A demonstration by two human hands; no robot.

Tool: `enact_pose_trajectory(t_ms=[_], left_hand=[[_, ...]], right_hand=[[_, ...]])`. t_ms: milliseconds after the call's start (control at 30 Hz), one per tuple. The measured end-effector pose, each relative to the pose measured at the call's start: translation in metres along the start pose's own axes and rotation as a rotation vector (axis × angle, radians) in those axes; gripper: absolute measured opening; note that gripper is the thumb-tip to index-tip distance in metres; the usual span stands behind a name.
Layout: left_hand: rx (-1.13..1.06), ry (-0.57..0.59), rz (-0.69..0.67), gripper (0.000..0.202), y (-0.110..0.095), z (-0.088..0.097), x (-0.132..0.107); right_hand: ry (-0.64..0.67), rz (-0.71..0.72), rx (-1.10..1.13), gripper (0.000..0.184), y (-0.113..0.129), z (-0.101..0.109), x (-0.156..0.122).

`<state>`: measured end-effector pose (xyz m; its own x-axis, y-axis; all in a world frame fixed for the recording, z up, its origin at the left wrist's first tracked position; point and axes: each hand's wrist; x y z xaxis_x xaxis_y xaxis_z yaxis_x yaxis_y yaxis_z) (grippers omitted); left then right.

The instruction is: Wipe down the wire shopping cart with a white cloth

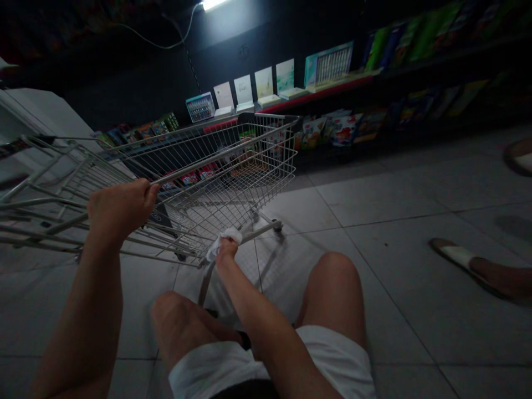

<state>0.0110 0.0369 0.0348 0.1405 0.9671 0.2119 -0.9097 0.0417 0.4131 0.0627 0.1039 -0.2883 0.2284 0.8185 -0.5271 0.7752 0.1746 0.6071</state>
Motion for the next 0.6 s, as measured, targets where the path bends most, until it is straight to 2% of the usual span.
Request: enact_pose_trajectory(t_ms=[33,100,233,300,367,433,467,500,533,600], left_hand=[[-0.006,-0.005,-0.001,0.061,0.0,0.0,0.0],[-0.021,-0.013,-0.005,0.06,-0.001,0.001,0.0],[-0.02,-0.018,-0.001,0.06,-0.003,0.001,0.0],[-0.005,-0.019,-0.004,0.06,-0.004,0.001,0.0],[0.01,-0.023,-0.016,0.06,-0.004,0.001,-0.001],[0.023,-0.033,-0.026,0.059,-0.003,0.001,-0.003],[0.028,-0.037,-0.03,0.059,-0.003,0.001,-0.004],[0.032,-0.038,-0.033,0.059,-0.002,0.002,-0.005],[0.035,-0.037,-0.037,0.059,-0.002,0.003,-0.006],[0.039,-0.028,-0.046,0.059,0.0,0.004,-0.008]], right_hand=[[-0.011,-0.027,0.025,0.006,0.009,-0.009,0.001],[-0.015,-0.048,0.066,0.011,0.026,-0.028,-0.003],[0.046,-0.008,0.085,0.022,0.048,-0.056,-0.04],[0.169,0.199,-0.041,0.028,0.056,-0.061,-0.062],[0.35,0.582,-0.312,0.031,0.063,-0.061,-0.074],[0.485,0.97,-0.607,0.03,0.068,-0.056,-0.071],[0.521,1.106,-0.718,0.028,0.068,-0.05,-0.065],[0.541,1.186,-0.792,0.027,0.066,-0.043,-0.056],[0.551,1.195,-0.82,0.025,0.063,-0.034,-0.045],[0.561,1.089,-0.797,0.022,0.054,-0.011,-0.026]])
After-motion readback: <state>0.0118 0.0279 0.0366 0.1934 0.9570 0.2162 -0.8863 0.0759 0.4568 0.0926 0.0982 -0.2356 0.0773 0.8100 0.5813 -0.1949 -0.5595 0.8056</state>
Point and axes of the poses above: each hand's wrist, its own x-axis towards the middle knuckle, its own z-axis out of the back of the hand, y = z × x, and after that the axes turned 13 degrees about -z, right-handed
